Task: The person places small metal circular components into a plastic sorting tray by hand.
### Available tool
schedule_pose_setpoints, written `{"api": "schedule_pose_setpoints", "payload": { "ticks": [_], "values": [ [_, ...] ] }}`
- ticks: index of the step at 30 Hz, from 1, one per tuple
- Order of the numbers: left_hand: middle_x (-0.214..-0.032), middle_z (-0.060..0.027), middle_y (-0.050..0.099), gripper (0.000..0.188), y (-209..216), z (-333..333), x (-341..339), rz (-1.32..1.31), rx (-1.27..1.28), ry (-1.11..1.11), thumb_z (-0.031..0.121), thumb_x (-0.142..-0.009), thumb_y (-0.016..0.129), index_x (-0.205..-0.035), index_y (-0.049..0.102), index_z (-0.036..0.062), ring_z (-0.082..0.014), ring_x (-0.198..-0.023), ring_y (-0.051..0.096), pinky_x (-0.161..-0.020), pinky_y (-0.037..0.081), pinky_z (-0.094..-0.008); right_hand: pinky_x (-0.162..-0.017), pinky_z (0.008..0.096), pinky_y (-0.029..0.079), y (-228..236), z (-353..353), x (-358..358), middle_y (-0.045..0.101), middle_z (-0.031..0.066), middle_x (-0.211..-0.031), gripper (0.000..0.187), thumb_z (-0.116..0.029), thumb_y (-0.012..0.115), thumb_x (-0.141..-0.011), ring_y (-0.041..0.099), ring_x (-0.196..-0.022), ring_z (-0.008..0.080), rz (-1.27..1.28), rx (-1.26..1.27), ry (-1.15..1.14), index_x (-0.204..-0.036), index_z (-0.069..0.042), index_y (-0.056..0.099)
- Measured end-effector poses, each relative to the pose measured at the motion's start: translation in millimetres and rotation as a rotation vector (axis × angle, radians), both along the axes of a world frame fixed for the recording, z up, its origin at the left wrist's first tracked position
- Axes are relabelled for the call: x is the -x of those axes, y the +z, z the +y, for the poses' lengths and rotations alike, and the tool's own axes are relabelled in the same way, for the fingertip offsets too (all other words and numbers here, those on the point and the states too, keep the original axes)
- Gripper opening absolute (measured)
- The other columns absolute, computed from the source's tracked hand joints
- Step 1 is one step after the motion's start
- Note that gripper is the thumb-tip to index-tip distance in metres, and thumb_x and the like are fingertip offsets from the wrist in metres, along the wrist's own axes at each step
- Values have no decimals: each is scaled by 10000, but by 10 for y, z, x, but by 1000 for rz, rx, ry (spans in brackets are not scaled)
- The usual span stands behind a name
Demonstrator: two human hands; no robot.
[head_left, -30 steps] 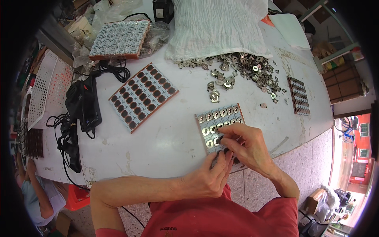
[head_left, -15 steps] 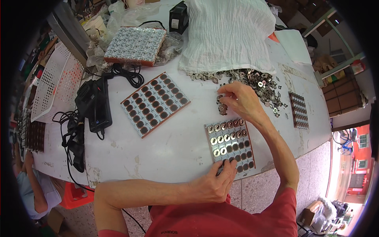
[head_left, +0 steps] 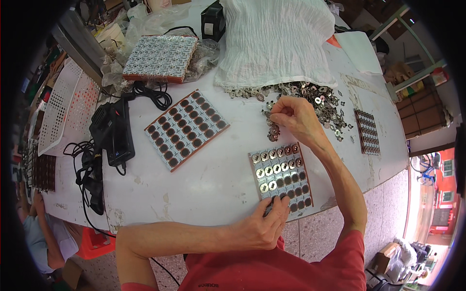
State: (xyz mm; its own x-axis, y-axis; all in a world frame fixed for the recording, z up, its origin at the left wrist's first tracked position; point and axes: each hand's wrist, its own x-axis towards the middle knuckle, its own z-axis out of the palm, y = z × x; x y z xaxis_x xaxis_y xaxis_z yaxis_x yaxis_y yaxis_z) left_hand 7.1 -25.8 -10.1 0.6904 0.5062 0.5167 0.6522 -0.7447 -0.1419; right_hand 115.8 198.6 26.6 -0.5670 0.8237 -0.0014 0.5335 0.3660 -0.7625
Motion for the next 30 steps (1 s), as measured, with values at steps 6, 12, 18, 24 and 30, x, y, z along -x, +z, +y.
{"api": "schedule_pose_setpoints", "payload": {
  "ticks": [6, 12, 18, 24, 30],
  "values": [
    [-1106, -286, 707, 334, -9, -7, -7, -3, 11, 1, 156, -820, 600, -1012, 721, -88, -350, -1008, 665, -806, 570, -406, -636, 268, 474, 2, 24, -51, 705, 53, -767, 159, -82, 736, -837, 611, -698, 96, 110, 268, -17, -952, 26, 729],
    [-1111, -289, 703, 332, -4, -14, -3, 5, 15, 0, 155, -821, 597, -1010, 720, -89, -350, -1016, 661, -817, 568, -409, -657, 217, 446, 99, 0, -82, 663, -5, -818, 122, -73, 694, -891, 552, -701, 63, 97, 347, 59, -989, 0, 699],
    [-1120, -292, 700, 330, 0, -18, -14, 8, 23, -5, 157, -815, 604, -1007, 722, -85, -352, -1030, 659, -827, 565, -418, -692, 220, 462, 145, -29, -129, 660, 4, -856, 98, -90, 679, -908, 567, -760, 66, 171, 404, 80, -971, -15, 688],
    [-1131, -288, 703, 334, 10, -8, 1, 12, 35, 3, 156, -798, 606, -1006, 729, -74, -349, -1047, 654, -852, 569, -420, -730, 222, 486, 302, -323, -260, 675, 7, -926, 68, -74, 637, -936, 591, -804, 66, 175, 461, 115, -976, -29, 671],
    [-1127, -284, 706, 331, 24, -2, -10, 32, 24, 1, 159, -775, 612, -987, 731, -67, -347, -1047, 652, -861, 576, -418, -760, 246, 518, 289, -819, -523, 691, 22, -888, 115, 41, 623, -910, 628, -829, 81, 68, 440, 157, -1006, 17, 681]
  ]
}}
